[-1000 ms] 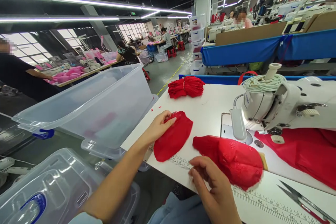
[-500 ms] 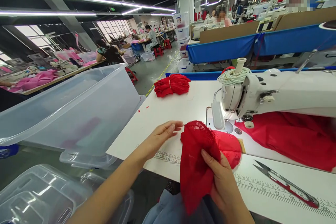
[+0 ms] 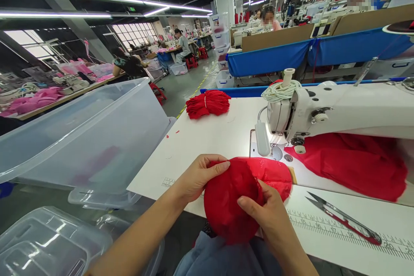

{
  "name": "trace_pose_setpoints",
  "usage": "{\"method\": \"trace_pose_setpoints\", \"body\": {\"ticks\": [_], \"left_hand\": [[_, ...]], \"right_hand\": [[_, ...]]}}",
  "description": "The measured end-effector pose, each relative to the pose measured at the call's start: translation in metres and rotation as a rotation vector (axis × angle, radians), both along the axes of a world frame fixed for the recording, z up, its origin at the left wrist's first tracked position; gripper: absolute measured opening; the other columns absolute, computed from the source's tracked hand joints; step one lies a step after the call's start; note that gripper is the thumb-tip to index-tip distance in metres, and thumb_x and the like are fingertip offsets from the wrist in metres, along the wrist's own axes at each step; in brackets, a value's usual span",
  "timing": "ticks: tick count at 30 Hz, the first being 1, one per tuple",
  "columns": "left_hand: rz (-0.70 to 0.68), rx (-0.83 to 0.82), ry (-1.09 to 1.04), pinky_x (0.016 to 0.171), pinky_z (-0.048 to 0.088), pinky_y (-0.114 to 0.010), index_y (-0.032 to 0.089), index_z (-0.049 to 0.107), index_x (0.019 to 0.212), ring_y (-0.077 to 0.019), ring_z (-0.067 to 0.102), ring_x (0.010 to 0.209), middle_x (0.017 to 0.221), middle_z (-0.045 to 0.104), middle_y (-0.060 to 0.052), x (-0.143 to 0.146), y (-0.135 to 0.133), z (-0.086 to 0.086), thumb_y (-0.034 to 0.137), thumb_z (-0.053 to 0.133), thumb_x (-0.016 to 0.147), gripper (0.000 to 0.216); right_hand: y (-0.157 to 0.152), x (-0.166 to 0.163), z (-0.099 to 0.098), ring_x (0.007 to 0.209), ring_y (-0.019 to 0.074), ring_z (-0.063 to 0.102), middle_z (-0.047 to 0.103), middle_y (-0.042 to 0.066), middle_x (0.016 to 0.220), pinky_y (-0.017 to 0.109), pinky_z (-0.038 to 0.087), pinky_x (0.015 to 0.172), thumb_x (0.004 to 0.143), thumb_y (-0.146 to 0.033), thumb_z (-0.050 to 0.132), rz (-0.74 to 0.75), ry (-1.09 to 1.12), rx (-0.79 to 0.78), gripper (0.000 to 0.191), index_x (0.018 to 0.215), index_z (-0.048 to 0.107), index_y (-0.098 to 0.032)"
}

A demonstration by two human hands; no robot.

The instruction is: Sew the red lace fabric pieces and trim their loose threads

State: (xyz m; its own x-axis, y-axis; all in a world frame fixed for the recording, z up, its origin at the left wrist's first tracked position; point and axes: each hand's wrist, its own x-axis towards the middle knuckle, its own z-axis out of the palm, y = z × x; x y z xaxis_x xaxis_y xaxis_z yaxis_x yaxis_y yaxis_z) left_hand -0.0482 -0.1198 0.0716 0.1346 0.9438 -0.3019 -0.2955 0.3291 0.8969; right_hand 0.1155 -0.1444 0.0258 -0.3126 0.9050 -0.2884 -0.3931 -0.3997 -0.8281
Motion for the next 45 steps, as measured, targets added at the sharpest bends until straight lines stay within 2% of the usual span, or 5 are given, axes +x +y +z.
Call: {"method": "trace_pose_setpoints", "body": {"ticks": [9,17,26,37,45], "left_hand": [[0.027,0.271,0.158,0.058,0.035,-0.021,0.015,0.066,0.061,-0.0095,0.044,0.061,0.063,0.052,0.001,0.012,-0.007,0.006,0.047,0.076,0.073,0.035],[0.408,0.068,-0.278,0.048,0.034,-0.018,0.016,0.048,0.05,-0.0039,0.035,0.046,0.048,0.043,0.007,0.022,0.021,-0.013,0.04,0.092,0.044,0.051],[0.503,-0.043,-0.269,0.051,0.044,-0.022,0.016,0.047,0.057,-0.0056,0.043,0.04,0.045,0.046,0.007,-0.007,0.055,-0.029,0.036,0.085,0.067,0.043],[-0.051,-0.254,-0.505,0.093,0.048,-0.034,0.01,0.07,0.098,-0.0237,0.068,0.096,0.097,0.073,-0.012,-0.022,0.018,-0.036,0.048,0.072,0.079,0.042],[-0.13,0.172,-0.419,0.099,0.044,-0.037,0.016,0.07,0.111,-0.0312,0.062,0.11,0.112,0.07,-0.012,-0.001,-0.02,-0.046,0.054,0.089,0.051,0.074]], "right_hand": [[0.0,-0.026,0.01,0.069,0.0216,0.066,0.072,0.003,0.072,0.031,0.056,0.063,0.063,-0.041,0.085,-0.178,0.083,0.0,0.029,0.082,0.075,-0.022],[-0.018,-0.045,-0.01,0.065,0.016,0.057,0.065,0.001,0.07,0.026,0.052,0.061,0.072,-0.048,0.077,-0.245,-0.085,0.141,0.029,0.071,0.067,-0.021],[-0.032,-0.05,-0.017,0.065,0.0149,0.056,0.067,0.0,0.072,0.025,0.05,0.058,0.068,-0.043,0.08,-0.221,0.012,0.052,0.026,0.08,0.073,-0.021],[-0.002,-0.035,-0.004,0.062,0.0171,0.067,0.073,-0.002,0.068,0.027,0.057,0.061,0.047,-0.036,0.09,-0.386,0.156,-0.216,0.03,0.068,0.074,-0.023],[0.001,-0.034,-0.002,0.062,0.0169,0.067,0.074,-0.002,0.071,0.028,0.057,0.062,0.05,-0.038,0.09,-0.379,0.202,-0.197,0.03,0.071,0.076,-0.024]]}}
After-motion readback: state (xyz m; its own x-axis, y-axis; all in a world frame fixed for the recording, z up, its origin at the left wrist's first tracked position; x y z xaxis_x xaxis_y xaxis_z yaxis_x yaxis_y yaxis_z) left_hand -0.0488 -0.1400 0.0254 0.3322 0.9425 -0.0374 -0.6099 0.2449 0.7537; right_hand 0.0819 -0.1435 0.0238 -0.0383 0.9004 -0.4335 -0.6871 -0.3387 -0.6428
